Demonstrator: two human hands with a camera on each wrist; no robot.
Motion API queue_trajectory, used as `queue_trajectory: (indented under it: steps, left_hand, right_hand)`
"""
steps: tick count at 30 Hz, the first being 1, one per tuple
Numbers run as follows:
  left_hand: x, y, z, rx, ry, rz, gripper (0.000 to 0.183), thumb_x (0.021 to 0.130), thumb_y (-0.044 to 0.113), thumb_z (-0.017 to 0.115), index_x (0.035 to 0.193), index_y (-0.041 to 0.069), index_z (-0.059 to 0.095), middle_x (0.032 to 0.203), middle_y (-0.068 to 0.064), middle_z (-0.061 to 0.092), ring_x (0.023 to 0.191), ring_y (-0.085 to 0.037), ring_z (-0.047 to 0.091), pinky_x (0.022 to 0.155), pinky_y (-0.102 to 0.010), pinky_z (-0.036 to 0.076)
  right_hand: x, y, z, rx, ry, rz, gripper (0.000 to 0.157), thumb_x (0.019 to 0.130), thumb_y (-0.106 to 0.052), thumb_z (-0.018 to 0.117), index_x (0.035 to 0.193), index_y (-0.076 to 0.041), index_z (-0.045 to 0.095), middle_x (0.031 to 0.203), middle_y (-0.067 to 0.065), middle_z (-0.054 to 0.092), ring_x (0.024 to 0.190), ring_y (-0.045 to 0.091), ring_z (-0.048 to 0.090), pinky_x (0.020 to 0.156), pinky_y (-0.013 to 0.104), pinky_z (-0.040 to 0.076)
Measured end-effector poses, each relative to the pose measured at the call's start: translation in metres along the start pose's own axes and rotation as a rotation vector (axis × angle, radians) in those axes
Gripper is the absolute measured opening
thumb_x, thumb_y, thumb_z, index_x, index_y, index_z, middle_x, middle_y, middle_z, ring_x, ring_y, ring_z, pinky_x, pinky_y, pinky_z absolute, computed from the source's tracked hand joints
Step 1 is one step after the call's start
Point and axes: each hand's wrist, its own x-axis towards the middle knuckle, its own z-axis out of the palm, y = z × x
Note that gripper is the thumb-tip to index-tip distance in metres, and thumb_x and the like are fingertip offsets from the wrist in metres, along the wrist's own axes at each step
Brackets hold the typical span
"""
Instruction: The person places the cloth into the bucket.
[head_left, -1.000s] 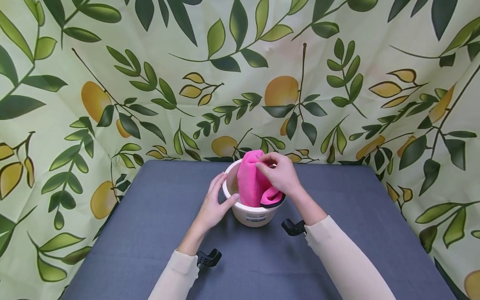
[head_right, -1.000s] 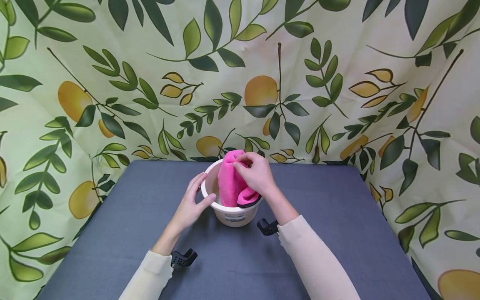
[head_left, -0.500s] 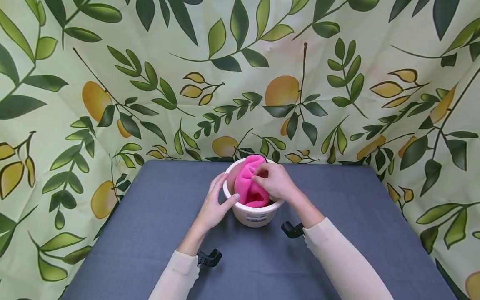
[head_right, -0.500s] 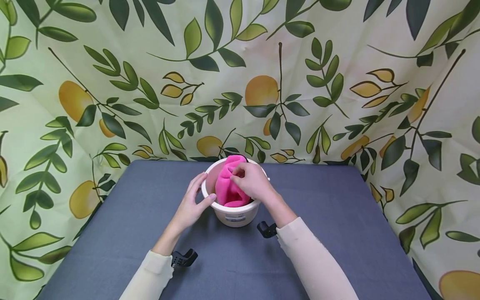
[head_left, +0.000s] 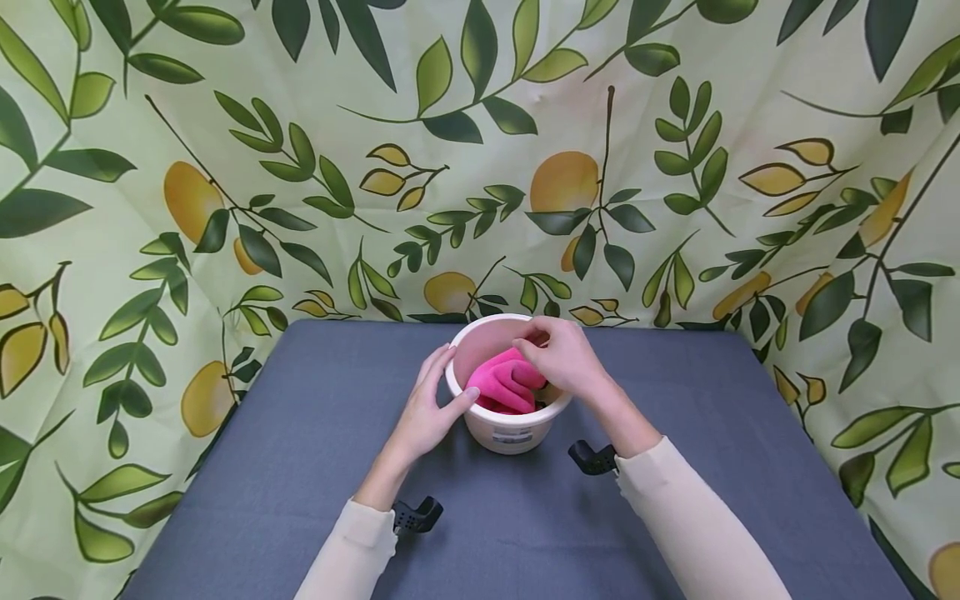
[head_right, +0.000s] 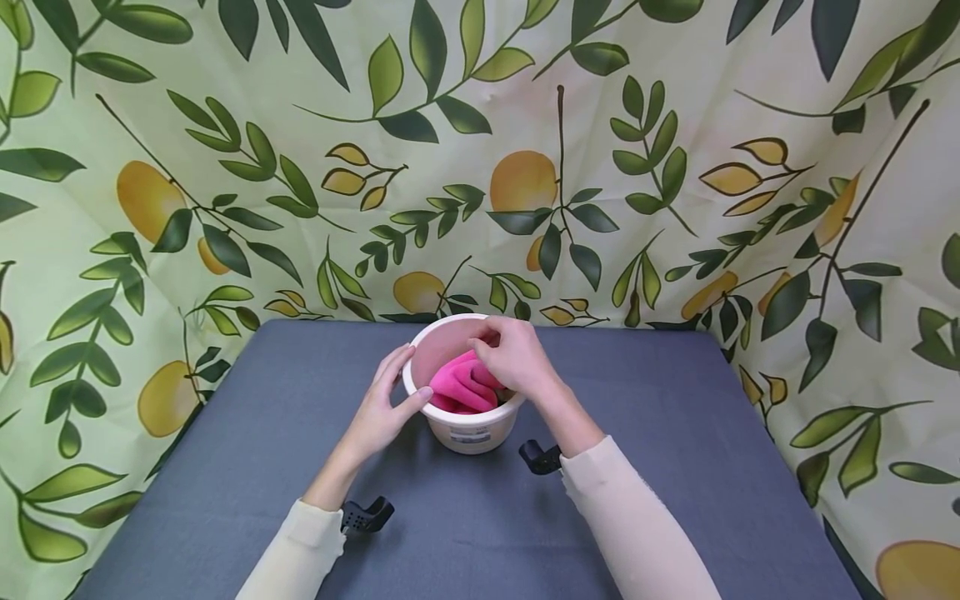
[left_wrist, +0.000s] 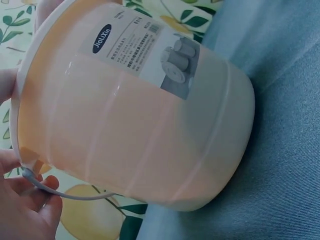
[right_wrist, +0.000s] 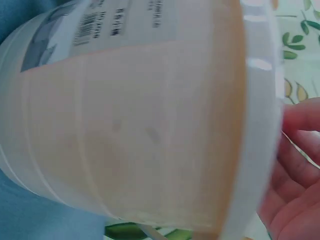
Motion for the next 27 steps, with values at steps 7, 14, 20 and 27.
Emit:
queue_trajectory:
  steps: [7,14,20,27]
  left_hand:
    - [0.001,0.001,-0.003,0.008,-0.009,-0.001,0.076,0.092,0.041,0.073,0.157,0.019,0.040,0.164,-0.001,0.028,0.150,-0.026,0.026,0.117,-0.059,0.026]
    - [0.000,0.004,-0.004,0.036,-0.012,-0.008,0.077,0.092,0.041,0.073,0.157,0.017,0.041,0.164,-0.002,0.028,0.151,-0.026,0.026,0.118,-0.060,0.026]
    - [0.000,0.005,-0.004,0.062,-0.015,0.000,0.076,0.093,0.042,0.070,0.158,0.018,0.039,0.164,-0.002,0.028,0.151,-0.026,0.026,0.118,-0.060,0.025]
    - [-0.004,0.002,-0.007,0.079,0.016,0.045,0.070,0.099,0.041,0.062,0.159,0.016,0.037,0.165,-0.007,0.030,0.150,-0.027,0.030,0.117,-0.062,0.026]
  right_hand:
    - [-0.010,-0.008,-0.018,0.065,0.074,-0.037,0.011,0.093,-0.015,0.074,0.101,-0.008,0.076,0.093,0.004,0.073,0.083,0.022,0.066,0.075,0.040,0.055]
    - [-0.026,-0.007,-0.033,0.101,0.143,-0.048,0.014,0.093,-0.020,0.074,0.102,-0.008,0.077,0.094,0.005,0.073,0.082,0.020,0.066,0.075,0.037,0.054]
    - [-0.047,0.009,-0.038,0.072,0.235,-0.100,0.012,0.094,-0.014,0.073,0.102,-0.005,0.076,0.096,0.006,0.073,0.086,0.017,0.067,0.077,0.026,0.054]
    - [-0.067,0.042,-0.031,-0.003,0.352,-0.228,0.006,0.091,-0.007,0.074,0.097,-0.005,0.076,0.091,0.003,0.072,0.084,0.011,0.064,0.079,0.015,0.050]
